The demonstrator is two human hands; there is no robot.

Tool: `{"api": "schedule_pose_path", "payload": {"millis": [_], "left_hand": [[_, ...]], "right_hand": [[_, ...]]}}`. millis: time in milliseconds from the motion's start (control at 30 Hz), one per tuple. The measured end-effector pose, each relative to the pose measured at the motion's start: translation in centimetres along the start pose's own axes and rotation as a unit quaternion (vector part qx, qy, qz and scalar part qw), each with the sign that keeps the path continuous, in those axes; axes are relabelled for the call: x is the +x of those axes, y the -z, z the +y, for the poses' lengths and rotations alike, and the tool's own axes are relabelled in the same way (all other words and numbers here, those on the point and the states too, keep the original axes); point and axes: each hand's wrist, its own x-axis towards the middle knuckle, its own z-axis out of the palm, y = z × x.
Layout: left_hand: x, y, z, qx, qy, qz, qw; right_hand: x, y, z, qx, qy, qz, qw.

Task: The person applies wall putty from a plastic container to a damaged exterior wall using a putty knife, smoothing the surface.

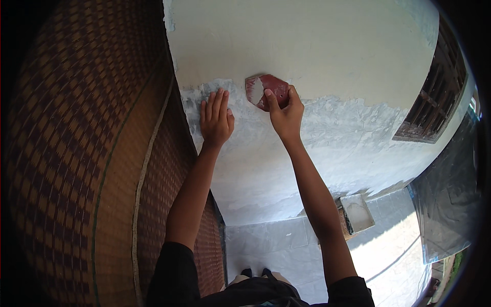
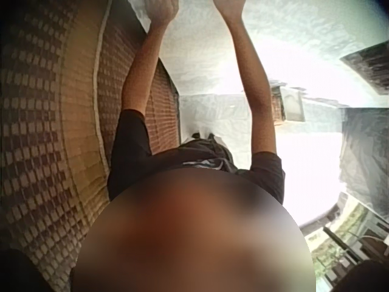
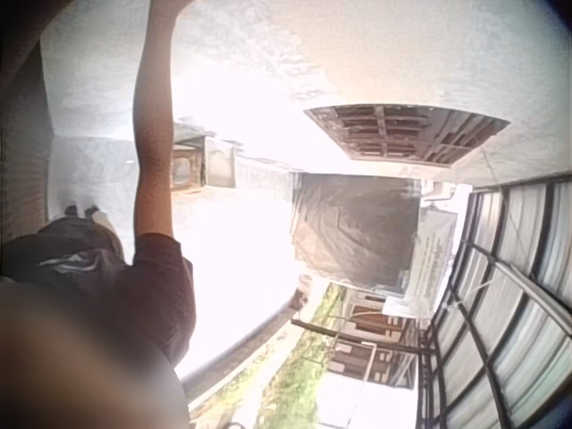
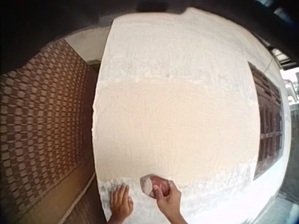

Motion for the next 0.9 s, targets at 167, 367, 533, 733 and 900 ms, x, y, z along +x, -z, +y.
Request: {"api": "schedule_pose_path", "payload": {"millis": [167,367,533,733,900], "left_hand": [[0.1,-0.2,0.1,0.000,-0.011,-0.006,1.000],[0.0,-0.4,0.1,0.000,0.003,0.012,1.000],[-0.1,-0.4,0.1,0.006,0.006,0.009,1.000],[0.0,-0.3,0.0,0.007,-0.011,0.001,1.000],[0.0,-0.4,0.0,0.002,-0.006,-0.003,1.000]], "right_hand": [[0.6,0.9,0.6,-0.034,0.023,0.052,0.998],[1.3,3.7,1.8,-0.030,0.004,0.115,0.993],[1.2,4.8,1.8,0.018,-0.026,0.144,0.989],[-0.1,0.3,-0.4,-0.008,0.017,0.046,0.999],[1.2,1.5,0.4,-0.061,0.021,0.086,0.994]]}}
